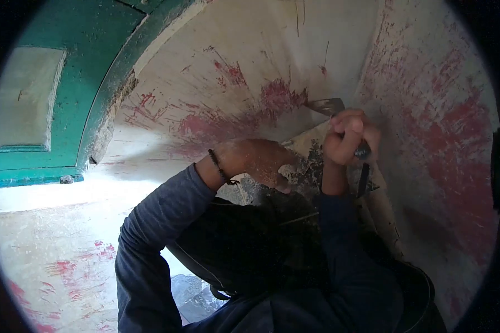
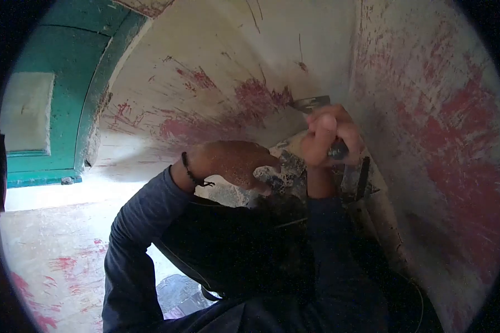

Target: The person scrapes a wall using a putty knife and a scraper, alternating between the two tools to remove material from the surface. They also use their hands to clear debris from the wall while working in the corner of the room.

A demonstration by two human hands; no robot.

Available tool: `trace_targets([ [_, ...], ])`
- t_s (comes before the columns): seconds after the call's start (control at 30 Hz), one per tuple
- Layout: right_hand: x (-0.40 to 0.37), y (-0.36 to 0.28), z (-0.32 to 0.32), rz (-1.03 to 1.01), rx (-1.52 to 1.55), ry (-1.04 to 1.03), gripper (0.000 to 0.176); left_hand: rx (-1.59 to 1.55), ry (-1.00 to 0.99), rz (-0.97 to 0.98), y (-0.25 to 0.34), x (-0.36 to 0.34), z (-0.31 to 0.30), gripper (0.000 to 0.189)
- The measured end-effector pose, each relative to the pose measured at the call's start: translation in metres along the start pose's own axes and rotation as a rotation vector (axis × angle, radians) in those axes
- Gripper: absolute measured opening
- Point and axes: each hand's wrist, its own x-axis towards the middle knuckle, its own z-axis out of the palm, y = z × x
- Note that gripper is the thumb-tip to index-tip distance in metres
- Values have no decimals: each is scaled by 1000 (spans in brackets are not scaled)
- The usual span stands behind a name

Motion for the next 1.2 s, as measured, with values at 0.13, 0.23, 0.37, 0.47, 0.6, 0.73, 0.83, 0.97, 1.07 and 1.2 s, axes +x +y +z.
trace_targets([
  [0.13, 6, 9, 2, 3, -53, 13, 24, 25, 0, -19, 3, -3, -3, 62],
  [0.23, 1, 4, -1, -1, -17, 38, 25, 10, -13, -20, 4, -5, 0, 63],
  [0.37, 7, 4, -4, 20, 2, 32, 27, 33, 0, -12, 4, 1, -3, 62],
  [0.47, 4, 1, 5, 15, -63, 6, 28, 14, -16, -18, 8, -5, -4, 61],
  [0.6, 9, -3, -1, 42, 16, -53, 31, 11, -1, -33, 5, -3, -2, 60],
  [0.73, -2, 0, -9, 91, -240, -91, 31, 24, 30, -22, 5, -5, 1, 59],
  [0.83, 3, 0, -3, 23, -245, -86, 31, 49, 51, -20, 3, -6, -2, 59],
  [0.97, -4, 5, -1, 86, -99, -10, 32, 17, 12, -16, 10, -7, -4, 60],
  [1.07, -3, 1, 0, 87, -13, 28, 32, 31, -2, -47, 7, -3, -4, 59],
  [1.2, -3, 9, 1, 94, -157, 20, 29, -4, -3, -10, 5, -5, -2, 60],
])
